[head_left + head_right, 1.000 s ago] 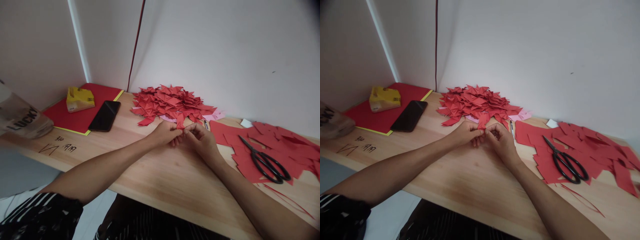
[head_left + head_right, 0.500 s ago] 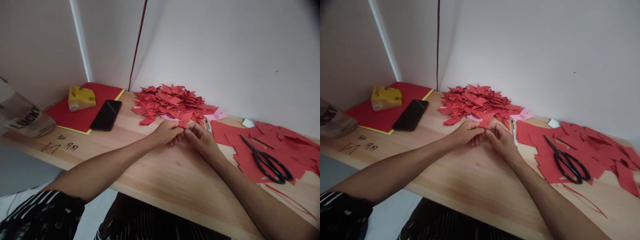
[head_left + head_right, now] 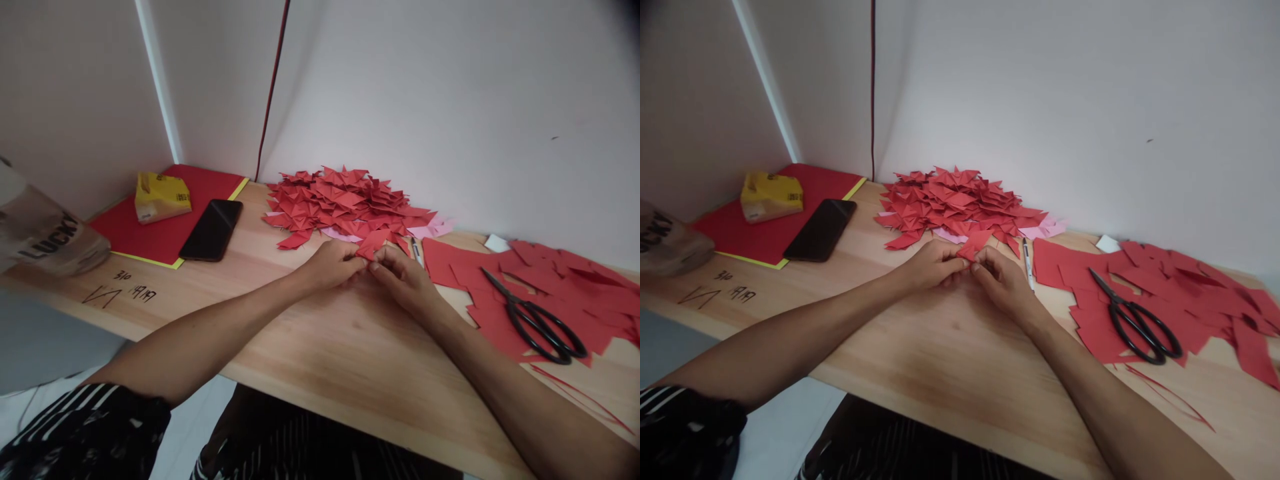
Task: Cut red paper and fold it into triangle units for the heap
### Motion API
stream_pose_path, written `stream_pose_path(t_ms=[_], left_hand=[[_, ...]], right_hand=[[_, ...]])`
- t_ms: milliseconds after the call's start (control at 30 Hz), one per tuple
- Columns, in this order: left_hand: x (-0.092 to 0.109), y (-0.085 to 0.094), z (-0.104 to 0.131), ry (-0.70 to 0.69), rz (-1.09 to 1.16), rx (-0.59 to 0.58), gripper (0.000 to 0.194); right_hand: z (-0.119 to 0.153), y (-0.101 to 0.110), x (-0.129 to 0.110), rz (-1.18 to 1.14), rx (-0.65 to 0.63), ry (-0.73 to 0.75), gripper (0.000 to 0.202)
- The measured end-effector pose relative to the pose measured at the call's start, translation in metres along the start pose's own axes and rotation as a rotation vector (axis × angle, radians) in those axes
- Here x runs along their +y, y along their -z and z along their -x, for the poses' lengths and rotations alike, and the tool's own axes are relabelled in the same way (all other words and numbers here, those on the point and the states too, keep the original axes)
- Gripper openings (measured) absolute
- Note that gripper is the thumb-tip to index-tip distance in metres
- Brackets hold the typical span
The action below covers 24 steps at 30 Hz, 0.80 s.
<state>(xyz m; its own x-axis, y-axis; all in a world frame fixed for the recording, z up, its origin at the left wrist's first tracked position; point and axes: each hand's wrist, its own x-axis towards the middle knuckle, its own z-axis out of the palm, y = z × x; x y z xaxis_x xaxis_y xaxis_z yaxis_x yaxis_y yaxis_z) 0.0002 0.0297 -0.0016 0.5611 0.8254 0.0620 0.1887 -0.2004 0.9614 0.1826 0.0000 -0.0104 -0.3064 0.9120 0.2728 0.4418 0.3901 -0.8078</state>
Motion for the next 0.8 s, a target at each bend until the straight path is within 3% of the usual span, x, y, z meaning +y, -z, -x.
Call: stream_pose_path(t_ms=[167,433,800], left_hand=[[-0.0014,0.0022,-0.0036,0.077,0.038,-0.022,0.019],[0.0041,-0.0013,0.0027,-0.157,-0.268,0.079,0.021],[0.0054,0.0005,0.0022,-0.054,-0.128,0.005,0.021]], right_hand=[[-0.0015,-0.0001,0.001,-0.069,-0.008,-0.033,0.014],[-0.0002,0.0003,-0.0002,0.025,-0.016,-0.063,0.014],[-0.0011,0.0002,-0.0007,-0.023,-0.002,-0.073,0.019]])
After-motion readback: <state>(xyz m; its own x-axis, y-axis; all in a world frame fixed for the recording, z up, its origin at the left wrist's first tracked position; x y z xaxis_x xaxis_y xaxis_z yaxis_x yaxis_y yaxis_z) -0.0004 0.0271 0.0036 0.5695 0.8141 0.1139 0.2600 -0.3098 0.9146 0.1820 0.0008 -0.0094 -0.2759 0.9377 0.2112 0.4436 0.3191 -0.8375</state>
